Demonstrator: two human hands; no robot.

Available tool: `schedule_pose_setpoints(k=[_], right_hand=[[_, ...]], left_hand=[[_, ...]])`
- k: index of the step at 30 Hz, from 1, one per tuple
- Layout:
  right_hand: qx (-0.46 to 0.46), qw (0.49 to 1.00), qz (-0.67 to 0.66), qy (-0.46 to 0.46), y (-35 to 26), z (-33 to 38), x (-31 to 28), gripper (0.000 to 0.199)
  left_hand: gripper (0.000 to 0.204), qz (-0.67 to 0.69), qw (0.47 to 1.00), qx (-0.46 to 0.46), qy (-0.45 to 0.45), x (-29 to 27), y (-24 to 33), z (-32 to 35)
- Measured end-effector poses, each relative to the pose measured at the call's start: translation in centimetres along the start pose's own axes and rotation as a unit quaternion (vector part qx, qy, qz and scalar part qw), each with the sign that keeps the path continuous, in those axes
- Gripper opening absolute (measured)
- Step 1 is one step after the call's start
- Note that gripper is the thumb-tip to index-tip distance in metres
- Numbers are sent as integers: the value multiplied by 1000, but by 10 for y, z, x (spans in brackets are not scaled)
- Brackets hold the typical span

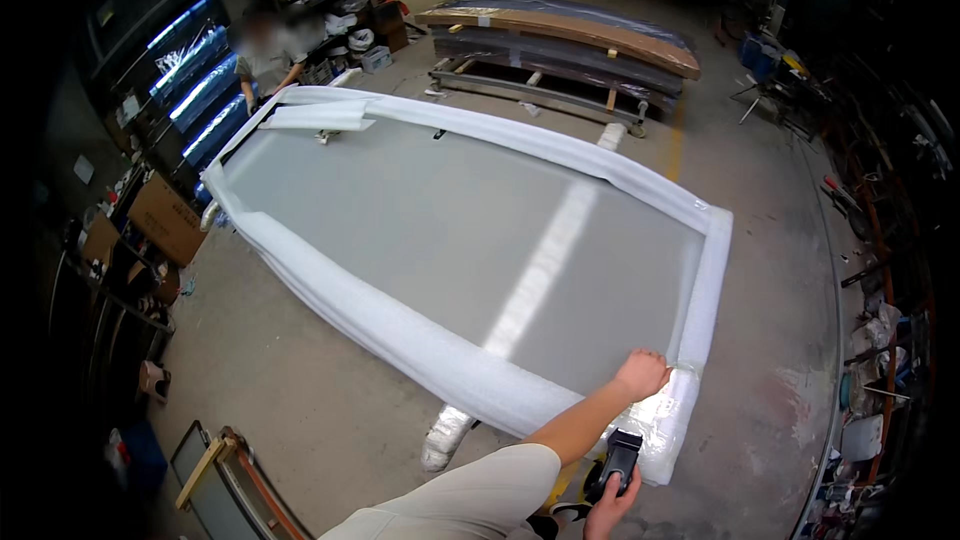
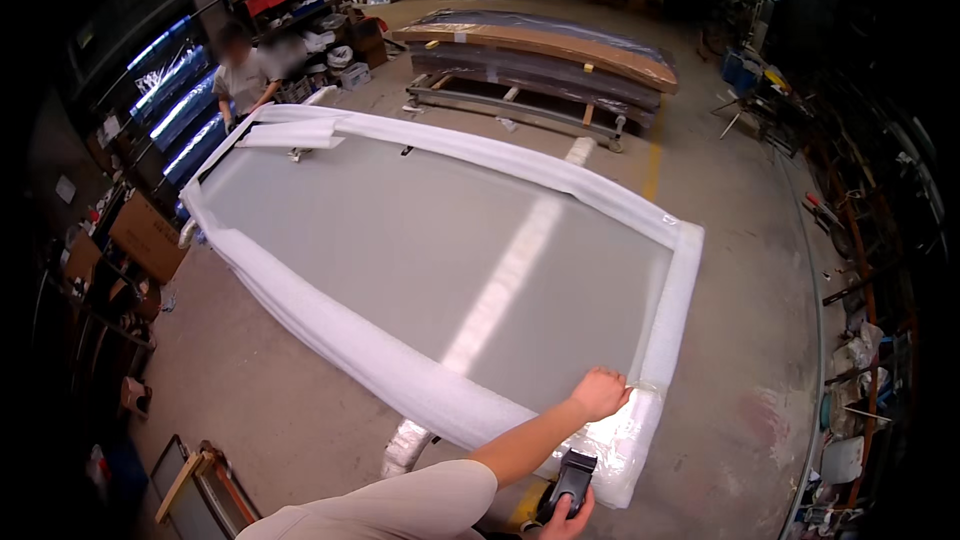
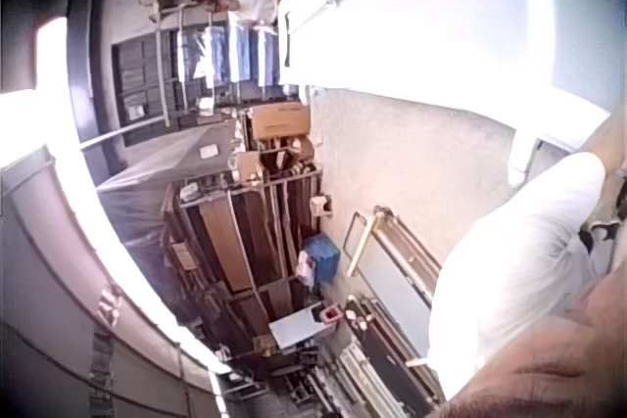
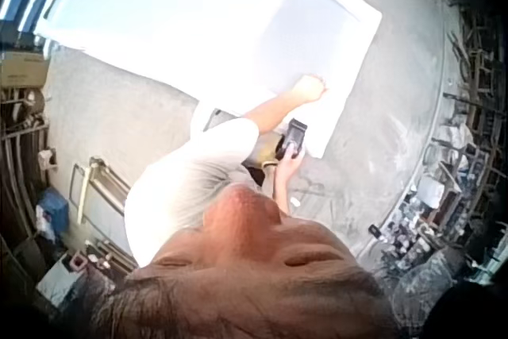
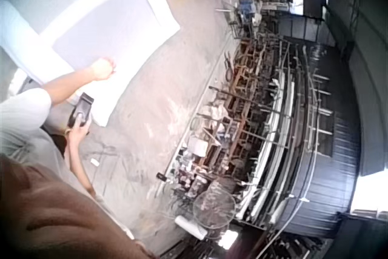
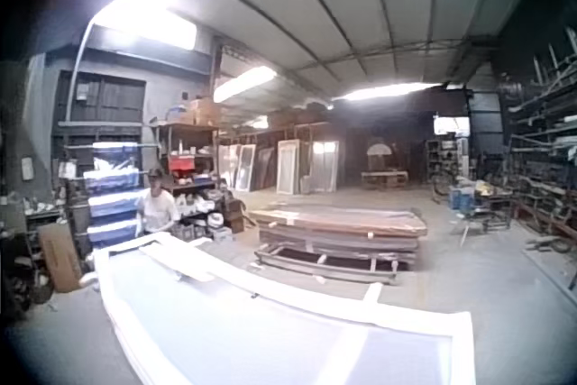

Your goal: The person wraps a large glass panel with foam and cardboard, then secures the packaging with tape. They place foam padding along the edges, add cardboard sheets on both sides, and use a tape dispenser to seal the package.

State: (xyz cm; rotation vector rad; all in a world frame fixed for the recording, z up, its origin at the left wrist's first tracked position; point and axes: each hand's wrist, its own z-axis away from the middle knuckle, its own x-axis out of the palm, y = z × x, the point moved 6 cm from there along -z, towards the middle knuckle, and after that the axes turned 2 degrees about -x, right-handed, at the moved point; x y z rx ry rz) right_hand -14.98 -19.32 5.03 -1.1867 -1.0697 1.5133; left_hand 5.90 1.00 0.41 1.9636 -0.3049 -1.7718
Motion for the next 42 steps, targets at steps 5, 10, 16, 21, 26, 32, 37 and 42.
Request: schedule_pose_setpoints(k=[5, 10, 16, 21, 26, 32, 37, 42], right_hand=[[27, 999, 10, -28, -7, -1, 0, 60], [67, 995, -39, -58, 15, -11, 6, 61], [31, 998, -17, -58, 0, -6, 6, 62], [29, 998, 17, -57, 6, -4, 3, 63], [40, 997, -34, -57, 34, -6, 0, 59], [3, 998, -30, -57, 23, -5, 0, 60], [-38, 996, 52, -64, 3, -4, 0, 59], [-93, 995, -31, -20, 23, -13, 1, 50]], left_hand=[[41, 11, 1000, 6, 20, 8, 3, -6], [38, 39, 998, 11, 49, -1, -4, -13], [37, 42, 999, 4, 29, 0, -3, -7], [37, 55, 997, 14, 61, 5, -8, -6], [37, 4, 999, 8, 41, -2, -5, -2], [37, 6, 999, 2, 40, 8, -4, -4], [51, -45, 994, 21, 100, 12, -13, 21], [70, -52, 997, 12, -51, -31, 16, 24]])
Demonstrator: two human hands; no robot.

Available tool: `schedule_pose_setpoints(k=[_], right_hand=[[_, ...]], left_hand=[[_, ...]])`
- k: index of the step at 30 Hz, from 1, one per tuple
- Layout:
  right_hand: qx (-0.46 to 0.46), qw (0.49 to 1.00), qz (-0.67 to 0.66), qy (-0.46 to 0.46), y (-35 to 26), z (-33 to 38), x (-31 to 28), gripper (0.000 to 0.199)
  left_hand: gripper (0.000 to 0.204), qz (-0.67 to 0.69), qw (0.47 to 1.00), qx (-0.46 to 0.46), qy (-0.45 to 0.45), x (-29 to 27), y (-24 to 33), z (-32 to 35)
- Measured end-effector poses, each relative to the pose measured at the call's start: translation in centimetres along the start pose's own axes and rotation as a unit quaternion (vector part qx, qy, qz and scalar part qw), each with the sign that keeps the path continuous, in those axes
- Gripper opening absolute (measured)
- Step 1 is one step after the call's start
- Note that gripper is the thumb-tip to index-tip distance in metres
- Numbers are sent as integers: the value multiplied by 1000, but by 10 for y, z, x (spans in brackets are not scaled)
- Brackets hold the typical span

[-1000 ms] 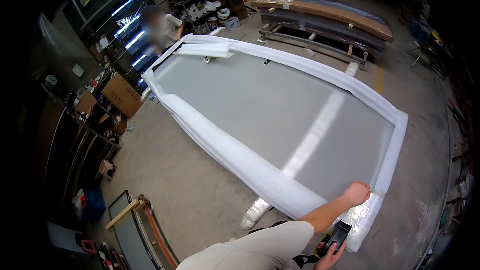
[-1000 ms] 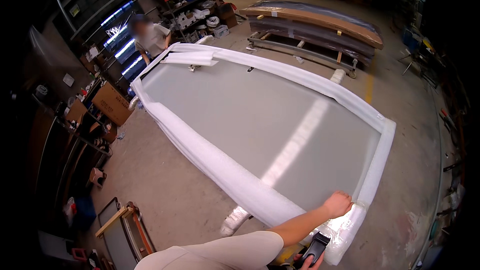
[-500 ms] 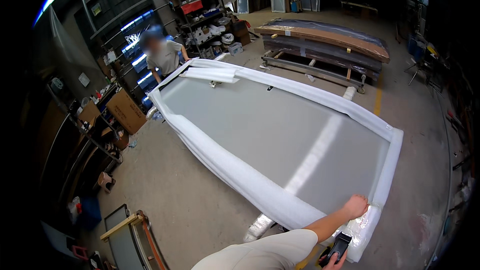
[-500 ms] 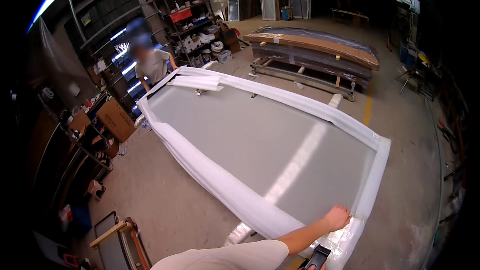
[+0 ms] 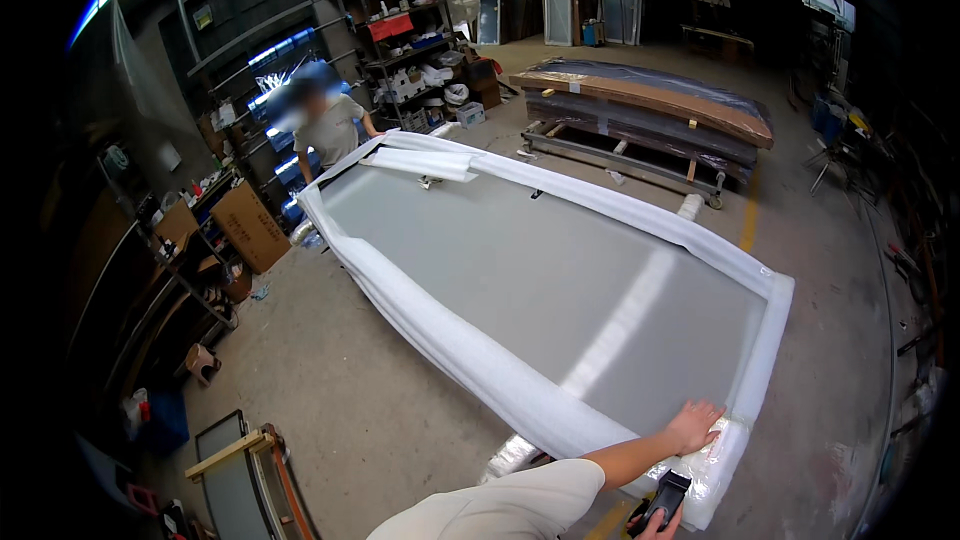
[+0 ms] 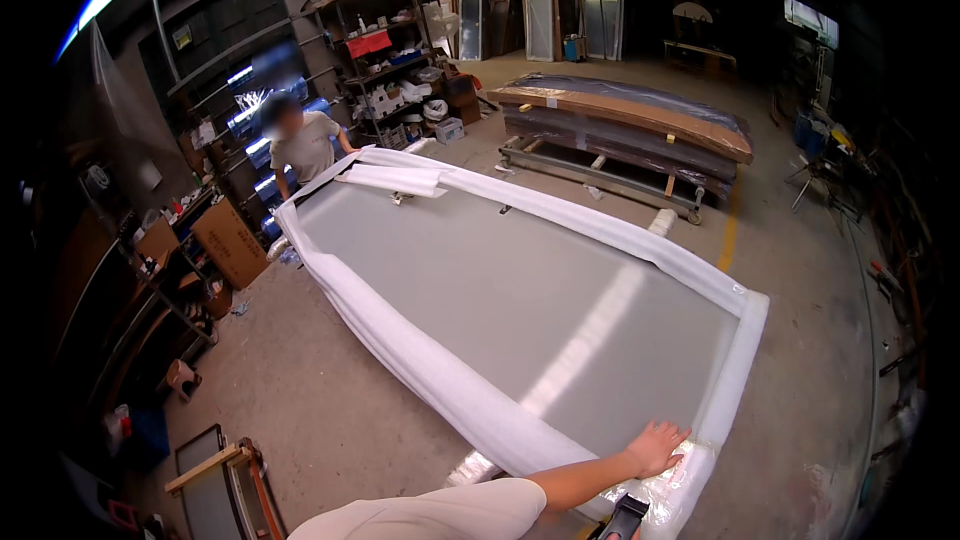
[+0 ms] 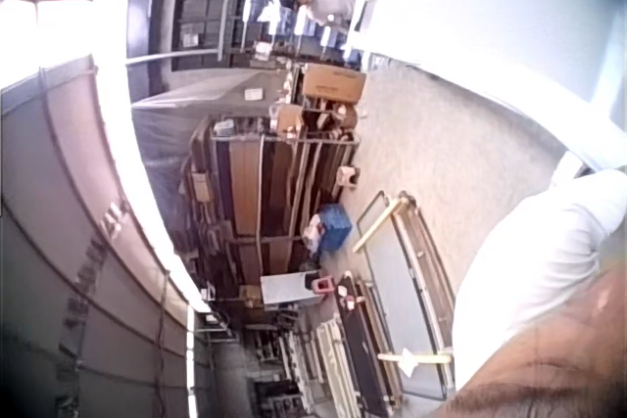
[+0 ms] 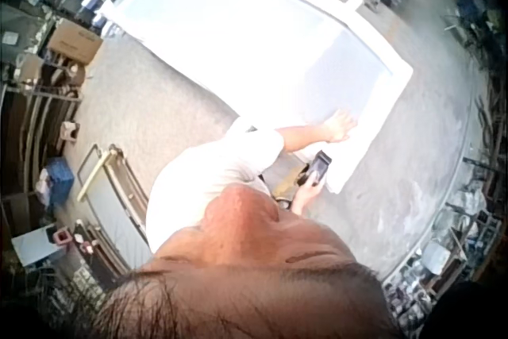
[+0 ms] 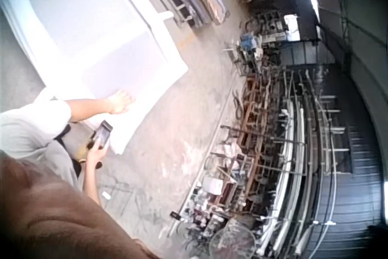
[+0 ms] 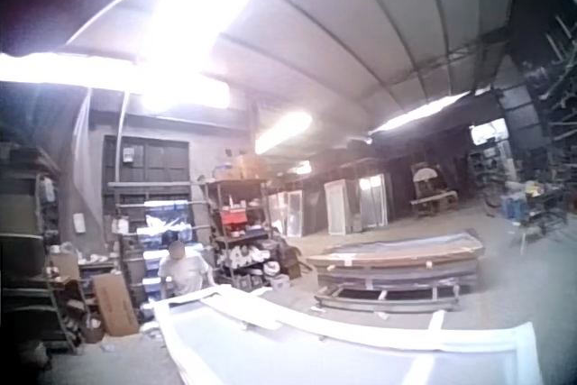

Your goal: The person wraps a large glass panel with foam and cardboard, then secures the packaging with tape. They place foam padding along the edges, add cardboard sheets on both sides, and use a tape dispenser to seal the package.

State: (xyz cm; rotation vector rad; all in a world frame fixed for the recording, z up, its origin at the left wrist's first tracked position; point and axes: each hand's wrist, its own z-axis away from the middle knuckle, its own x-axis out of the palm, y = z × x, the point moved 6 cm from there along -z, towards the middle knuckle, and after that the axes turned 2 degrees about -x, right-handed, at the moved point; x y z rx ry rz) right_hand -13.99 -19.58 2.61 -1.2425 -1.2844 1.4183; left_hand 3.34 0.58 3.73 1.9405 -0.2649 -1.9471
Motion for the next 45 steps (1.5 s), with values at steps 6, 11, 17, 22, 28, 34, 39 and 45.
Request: schedule_pose_setpoints(k=[6, 11, 17, 22, 28, 34, 39, 45], right_hand=[[155, 981, -117, -16, 9, 8, 14, 57], [116, 990, -67, -37, 31, 63, 5, 60], [211, 977, -20, -32, 56, 127, -29, 63], [129, 988, 68, -44, 64, 99, -24, 64], [205, 977, 38, -36, 79, 90, -12, 63], [305, 942, -136, 25, 57, 81, 7, 46], [508, 808, -288, 75, 71, 87, -7, 25], [527, 754, -374, 117, 136, 107, -75, 31]], left_hand=[[67, -1, 999, -31, -5, 28, -25, -7], [61, -62, 998, -5, 33, 0, -34, -30], [64, -48, 998, 17, 38, 31, -9, -7], [67, -62, 984, 122, 110, 1, 14, 15], [100, -65, 958, 264, -87, 10, 39, 130], [113, -65, 958, 260, -100, 11, 38, 132], [114, -68, 961, 249, -99, 14, 42, 132], [119, -161, 956, 243, -40, 35, 48, 144]])
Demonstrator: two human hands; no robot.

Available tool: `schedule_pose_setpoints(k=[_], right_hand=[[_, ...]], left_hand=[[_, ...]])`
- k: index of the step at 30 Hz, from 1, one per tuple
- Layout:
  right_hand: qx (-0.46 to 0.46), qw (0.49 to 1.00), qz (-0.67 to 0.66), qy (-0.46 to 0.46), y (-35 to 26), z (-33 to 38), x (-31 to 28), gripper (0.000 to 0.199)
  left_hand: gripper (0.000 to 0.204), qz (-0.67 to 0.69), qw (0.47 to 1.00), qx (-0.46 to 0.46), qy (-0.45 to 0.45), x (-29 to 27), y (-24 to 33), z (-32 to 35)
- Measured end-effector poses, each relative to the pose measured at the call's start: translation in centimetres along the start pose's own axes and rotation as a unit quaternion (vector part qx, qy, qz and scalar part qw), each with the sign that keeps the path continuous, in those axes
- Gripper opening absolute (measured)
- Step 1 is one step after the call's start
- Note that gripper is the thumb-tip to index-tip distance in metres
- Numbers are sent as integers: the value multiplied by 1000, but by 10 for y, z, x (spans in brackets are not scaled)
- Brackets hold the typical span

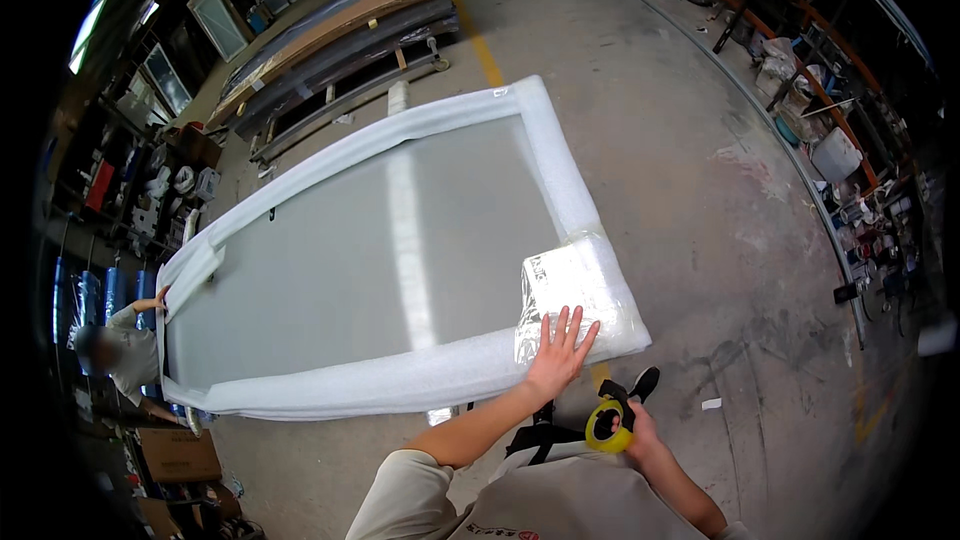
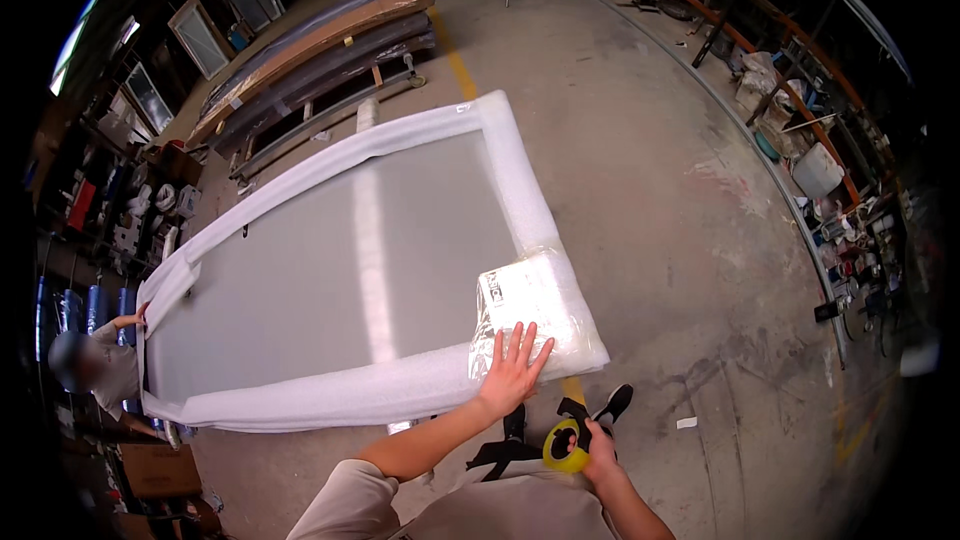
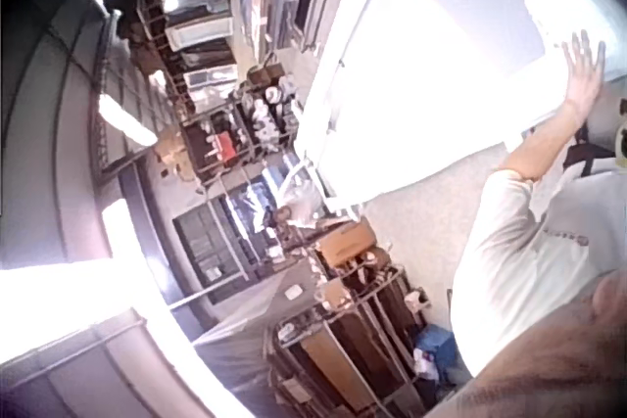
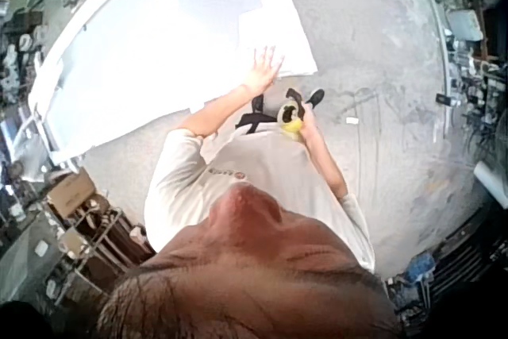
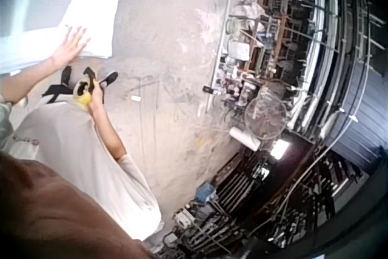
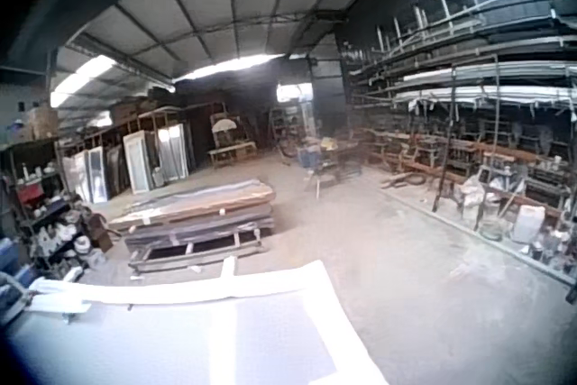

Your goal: The person wraps a large glass panel with foam and cardboard, then secures the packaging with tape. They place foam padding along the edges, add cardboard sheets on both sides, and use a tape dispenser to seal the package.

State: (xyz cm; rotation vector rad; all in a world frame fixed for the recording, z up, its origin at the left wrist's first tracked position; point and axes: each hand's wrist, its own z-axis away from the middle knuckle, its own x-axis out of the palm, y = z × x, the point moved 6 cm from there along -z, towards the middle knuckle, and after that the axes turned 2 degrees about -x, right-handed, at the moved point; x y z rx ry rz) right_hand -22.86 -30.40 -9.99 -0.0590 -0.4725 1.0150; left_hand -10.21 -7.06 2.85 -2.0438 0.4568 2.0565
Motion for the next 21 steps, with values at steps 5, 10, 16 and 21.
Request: schedule_pose_setpoints(k=[5, 10, 16, 21], right_hand=[[-81, 996, -35, -18, -143, 11, -34, 30], [-463, 859, -145, -164, -494, 97, -8, 32], [-872, 473, 114, -59, -594, 327, 134, 51], [-953, 80, 275, -100, -562, 384, 223, 79]], left_hand=[[113, -16, 1000, -1, 4, 20, 3, 3], [105, -21, 999, -35, 19, 4, 18, 11], [95, -47, 977, -205, 42, 45, 45, 21], [94, 13, 916, -382, 120, 37, 93, 39]])
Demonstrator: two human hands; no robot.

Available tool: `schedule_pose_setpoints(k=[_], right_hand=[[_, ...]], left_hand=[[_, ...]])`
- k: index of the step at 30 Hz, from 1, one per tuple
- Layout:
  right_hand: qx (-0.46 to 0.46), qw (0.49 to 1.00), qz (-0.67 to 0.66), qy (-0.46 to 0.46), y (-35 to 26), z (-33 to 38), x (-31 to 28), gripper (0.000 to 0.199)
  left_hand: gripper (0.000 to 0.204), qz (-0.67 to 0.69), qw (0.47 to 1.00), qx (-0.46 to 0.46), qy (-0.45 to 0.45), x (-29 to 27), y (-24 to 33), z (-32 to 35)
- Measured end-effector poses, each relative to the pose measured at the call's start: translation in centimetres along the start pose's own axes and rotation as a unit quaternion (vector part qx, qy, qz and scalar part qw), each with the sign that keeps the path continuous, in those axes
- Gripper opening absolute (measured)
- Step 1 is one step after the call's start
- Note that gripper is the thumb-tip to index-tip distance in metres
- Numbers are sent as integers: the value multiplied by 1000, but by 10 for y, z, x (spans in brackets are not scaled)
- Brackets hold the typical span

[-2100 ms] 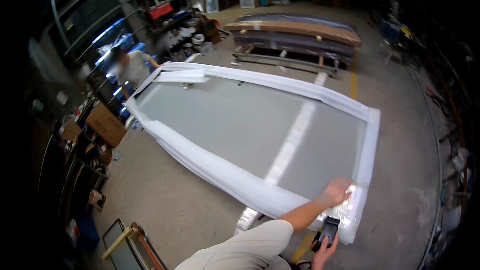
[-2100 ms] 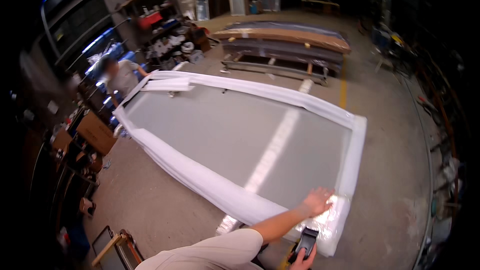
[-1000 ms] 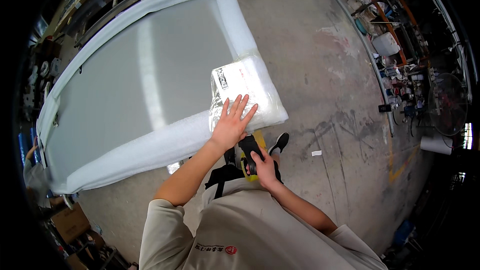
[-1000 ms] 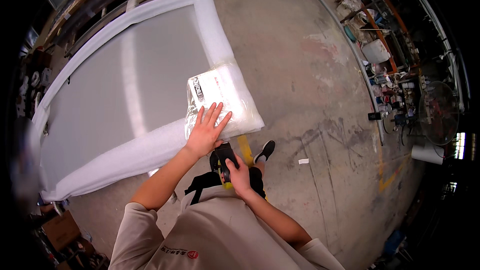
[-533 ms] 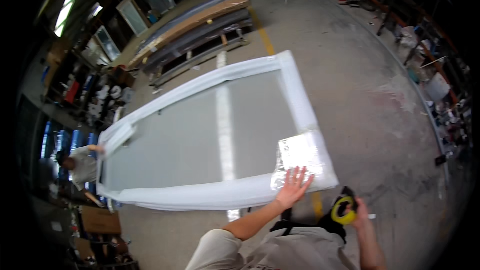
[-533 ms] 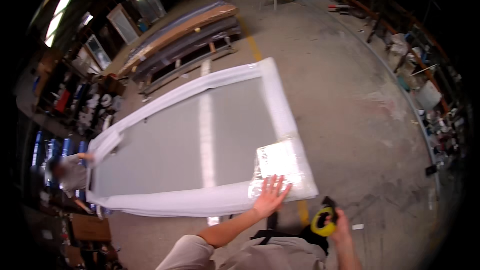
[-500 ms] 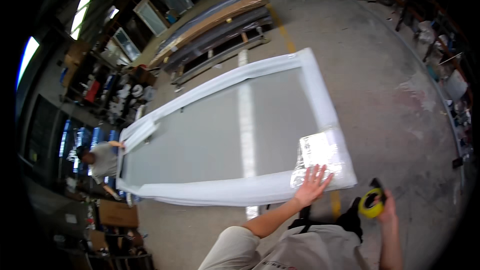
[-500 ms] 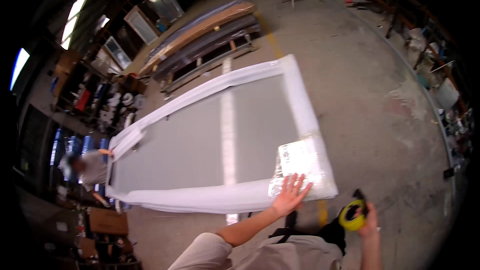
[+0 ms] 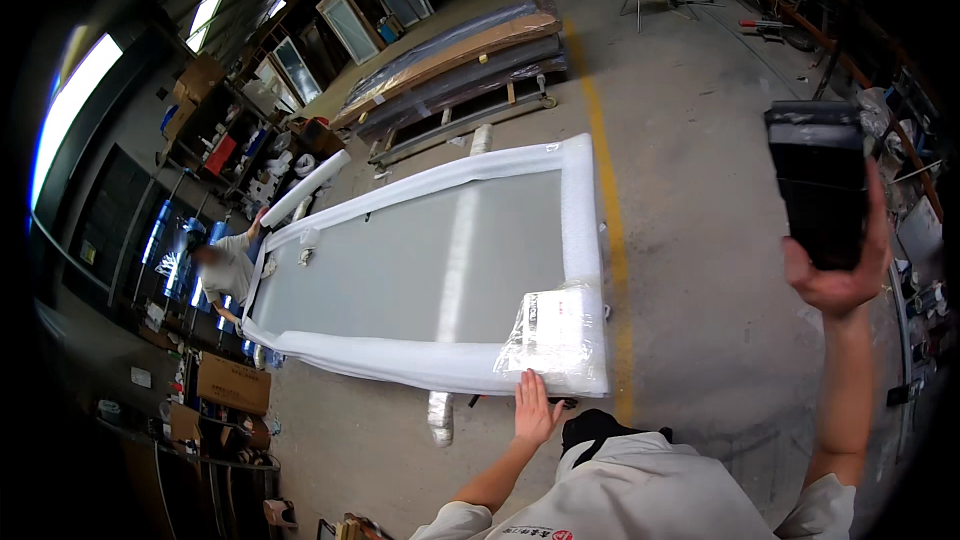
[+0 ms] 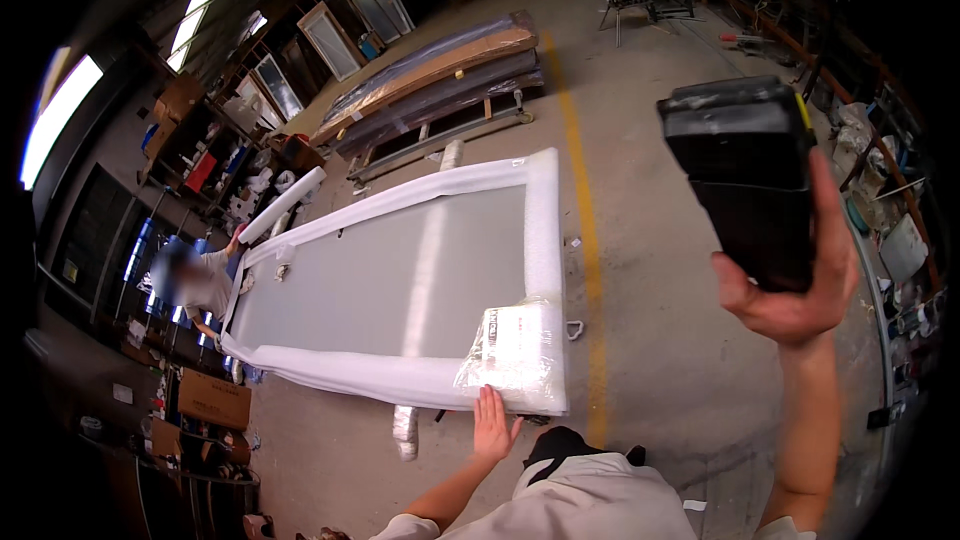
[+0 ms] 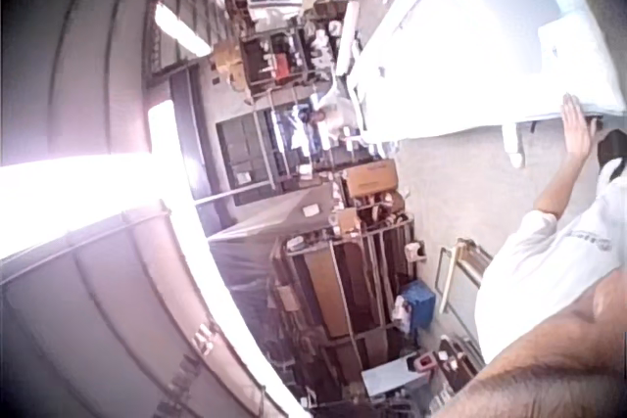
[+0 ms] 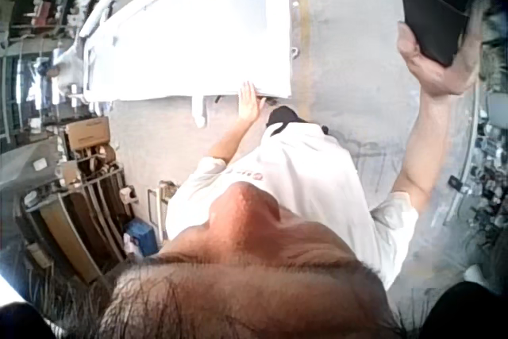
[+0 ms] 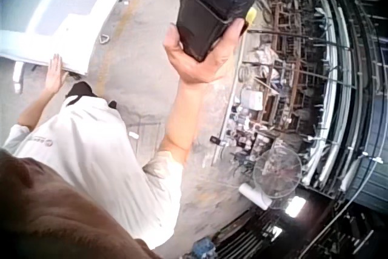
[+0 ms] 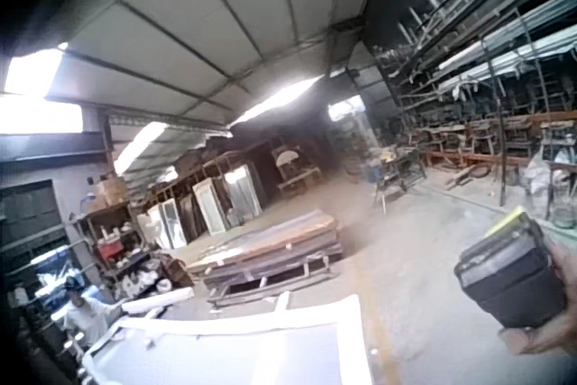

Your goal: The person wraps a large glass panel with foam and cardboard, then secures the packaging with tape. They place foam padding along the edges, add cardboard sheets on both sides, and use a tape dispenser to seal the package.

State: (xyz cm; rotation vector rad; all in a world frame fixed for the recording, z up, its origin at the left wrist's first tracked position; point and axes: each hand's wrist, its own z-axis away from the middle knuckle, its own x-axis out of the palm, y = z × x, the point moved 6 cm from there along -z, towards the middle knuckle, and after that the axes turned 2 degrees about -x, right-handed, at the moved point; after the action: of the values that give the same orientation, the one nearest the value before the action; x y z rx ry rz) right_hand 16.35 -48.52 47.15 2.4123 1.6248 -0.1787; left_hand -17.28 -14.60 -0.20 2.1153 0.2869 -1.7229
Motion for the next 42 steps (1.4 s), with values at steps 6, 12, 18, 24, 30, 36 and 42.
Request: schedule_pose_setpoints(k=[6, 12, 18, 24, 30, 36, 42], right_hand=[[10, 977, -56, -204, 65, 59, 86, 88], [298, 558, -3, -775, 210, 408, 144, 77], [466, 150, -13, -872, 188, 669, -57, 70], [649, 197, 10, -734, 212, 624, 10, 71], [653, 269, -11, -708, 318, 642, 133, 72], [483, 416, 70, -767, 574, 688, 346, 72], [404, 697, -50, -590, 736, 424, 762, 70]], left_hand=[[62, 25, 995, -86, 32, -25, 2, -28], [61, -9, 971, -205, 122, -35, -6, -200], [38, 80, 904, -417, 44, 20, -14, -277], [18, 29, 913, -402, 65, 3, -13, -290], [13, 26, 915, -394, 86, 4, -6, -306], [20, -11, 883, -468, -32, 18, -6, -316], [91, 83, 668, -710, -205, 1, -77, -371]])
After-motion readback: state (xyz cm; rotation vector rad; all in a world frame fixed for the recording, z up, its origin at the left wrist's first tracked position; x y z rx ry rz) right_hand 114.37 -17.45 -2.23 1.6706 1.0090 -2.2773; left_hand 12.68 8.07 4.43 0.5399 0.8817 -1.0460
